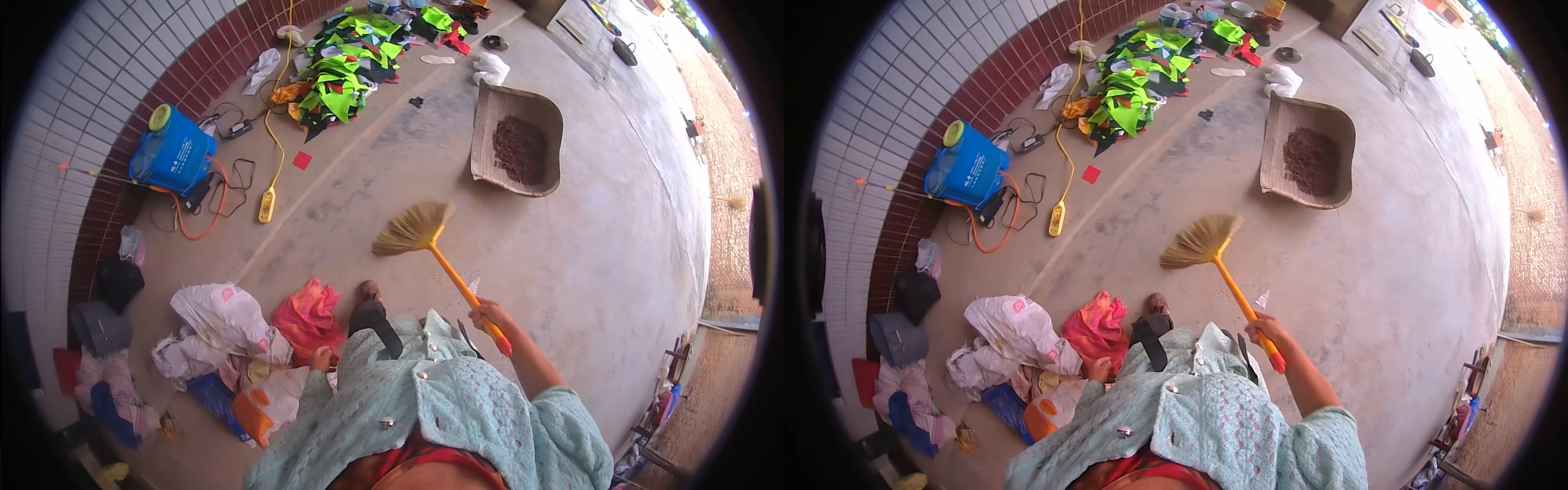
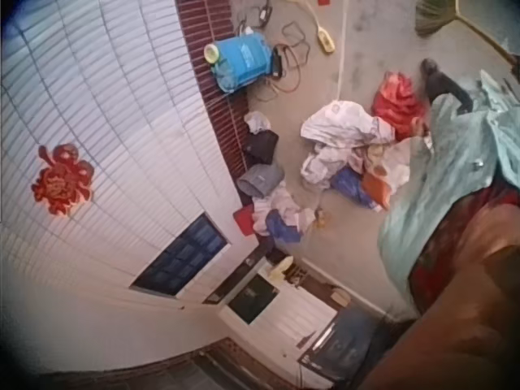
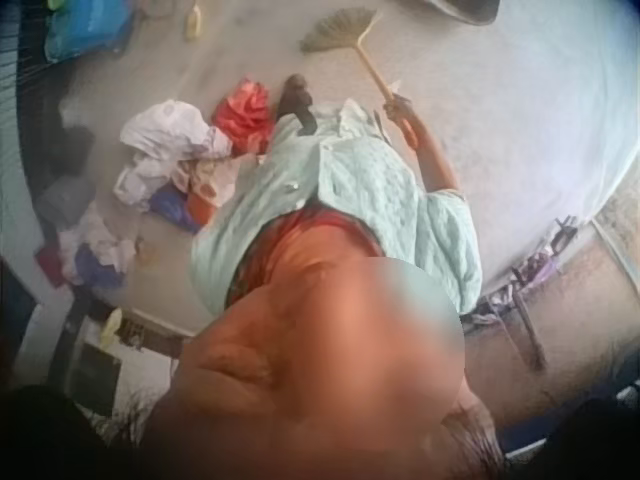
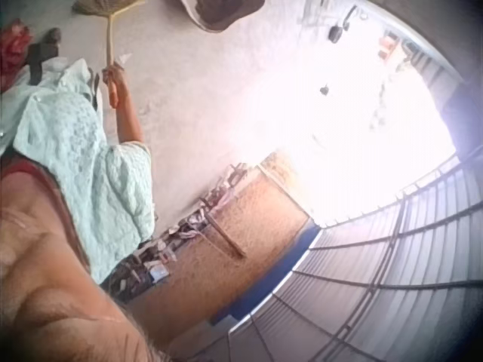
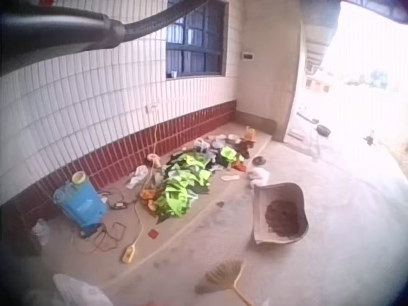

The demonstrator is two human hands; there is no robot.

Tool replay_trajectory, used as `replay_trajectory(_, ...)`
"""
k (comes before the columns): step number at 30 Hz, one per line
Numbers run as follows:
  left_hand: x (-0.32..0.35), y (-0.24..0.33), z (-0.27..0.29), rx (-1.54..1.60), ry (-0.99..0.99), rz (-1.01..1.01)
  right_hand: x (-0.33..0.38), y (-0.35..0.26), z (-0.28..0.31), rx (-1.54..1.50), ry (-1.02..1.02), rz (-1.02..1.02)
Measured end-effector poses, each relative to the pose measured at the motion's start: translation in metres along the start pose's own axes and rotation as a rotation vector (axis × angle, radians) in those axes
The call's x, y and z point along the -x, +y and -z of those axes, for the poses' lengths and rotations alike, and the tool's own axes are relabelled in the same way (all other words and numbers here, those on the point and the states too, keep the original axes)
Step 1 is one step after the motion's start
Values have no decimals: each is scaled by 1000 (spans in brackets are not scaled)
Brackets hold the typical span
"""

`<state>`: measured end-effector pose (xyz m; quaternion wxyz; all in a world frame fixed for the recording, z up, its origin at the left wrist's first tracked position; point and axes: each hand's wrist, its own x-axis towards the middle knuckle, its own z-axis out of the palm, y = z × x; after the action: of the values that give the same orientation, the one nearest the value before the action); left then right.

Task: The person sweeps a concrete floor with a yellow broom, gathering scattered debris and small paper pieces into a pile near a woven basket. They move around the area, sweeping around objects like an electric scooter and piles of fabric.

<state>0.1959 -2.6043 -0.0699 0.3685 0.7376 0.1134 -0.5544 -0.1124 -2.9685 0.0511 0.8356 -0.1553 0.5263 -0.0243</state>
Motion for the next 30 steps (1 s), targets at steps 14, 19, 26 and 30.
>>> replay_trajectory(14, -34, 133, -8, -227, 20, -96, 17, -66, -41, -131, -77, 226)
replay_trajectory(19, -78, 33, 55, -822, 155, -545, -54, -158, -36, 34, -155, 359)
replay_trajectory(26, -37, 42, -3, -538, 50, -152, -192, -273, -5, -273, -304, 378)
replay_trajectory(30, -31, 65, -28, -530, 40, -66, -252, -302, -13, -563, -339, 306)
